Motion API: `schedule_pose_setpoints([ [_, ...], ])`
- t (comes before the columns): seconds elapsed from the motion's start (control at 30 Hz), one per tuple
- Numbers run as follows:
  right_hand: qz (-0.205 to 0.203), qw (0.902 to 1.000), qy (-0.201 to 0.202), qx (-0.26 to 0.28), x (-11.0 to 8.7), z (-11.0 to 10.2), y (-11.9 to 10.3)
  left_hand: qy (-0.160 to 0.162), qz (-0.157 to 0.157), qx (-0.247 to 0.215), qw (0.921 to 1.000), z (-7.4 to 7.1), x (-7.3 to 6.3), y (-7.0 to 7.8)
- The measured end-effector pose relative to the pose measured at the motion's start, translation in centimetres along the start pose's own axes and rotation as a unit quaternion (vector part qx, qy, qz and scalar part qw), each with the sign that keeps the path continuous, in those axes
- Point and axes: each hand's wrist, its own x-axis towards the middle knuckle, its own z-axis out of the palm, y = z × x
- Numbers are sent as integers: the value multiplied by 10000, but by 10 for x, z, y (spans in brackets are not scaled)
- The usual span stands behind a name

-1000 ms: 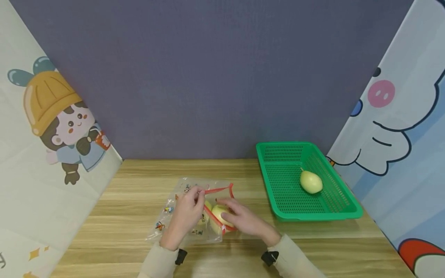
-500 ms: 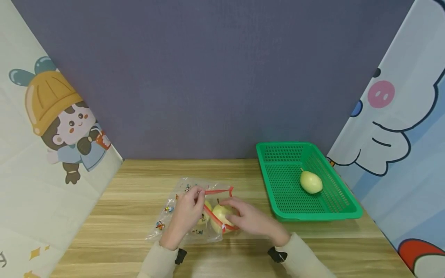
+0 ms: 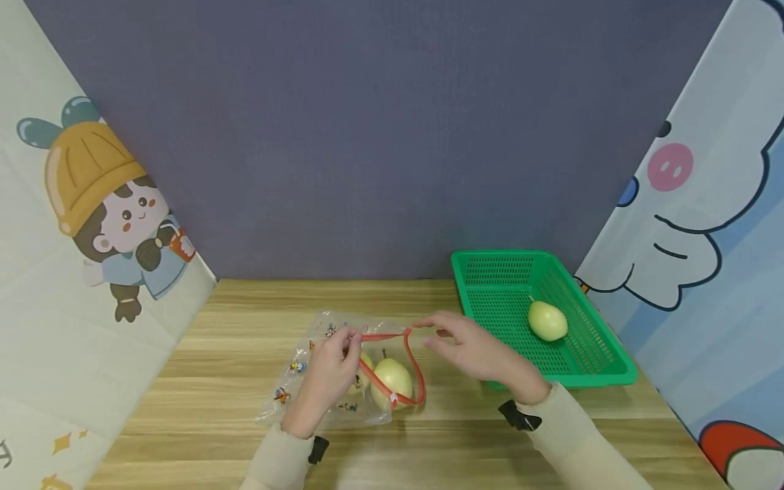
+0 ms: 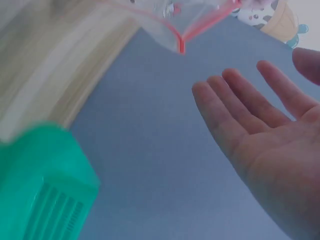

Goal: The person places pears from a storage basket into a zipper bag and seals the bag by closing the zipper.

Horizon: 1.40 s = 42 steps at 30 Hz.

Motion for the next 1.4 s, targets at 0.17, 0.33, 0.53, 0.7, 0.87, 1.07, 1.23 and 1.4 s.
schedule_pose_setpoints([
  [0.17, 143, 9990, 301, -286, -1, -17, 9, 54, 83, -11, 10000, 1, 0, 0],
  [0.33, 346, 9964, 495, -598, 0, -36, 19, 66, 98, -58, 9999, 2, 0, 0],
  [0.53, 690, 9918, 577, -910, 3, -56, 34, 22, 25, -54, 10000, 1, 0, 1],
  [0.7, 835, 9870, 817, -1107, 5, -67, 53, 33, 31, -46, 10000, 2, 0, 0],
  [0.87, 1070, 9806, 1015, -1292, 4, -81, 70, 53, 92, -56, 9999, 3, 0, -2],
  [1.07, 1457, 9735, 926, -1500, 2, -97, 89, 84, 200, -70, 9997, 4, 0, -4],
  [1.23, 1698, 9684, 711, -1685, 2, -109, 98, 80, 158, -75, 9998, 3, 0, -3],
  [1.4, 1918, 9618, 568, -1869, 3, -119, 112, 61, 129, -89, 9999, 3, 0, -2],
])
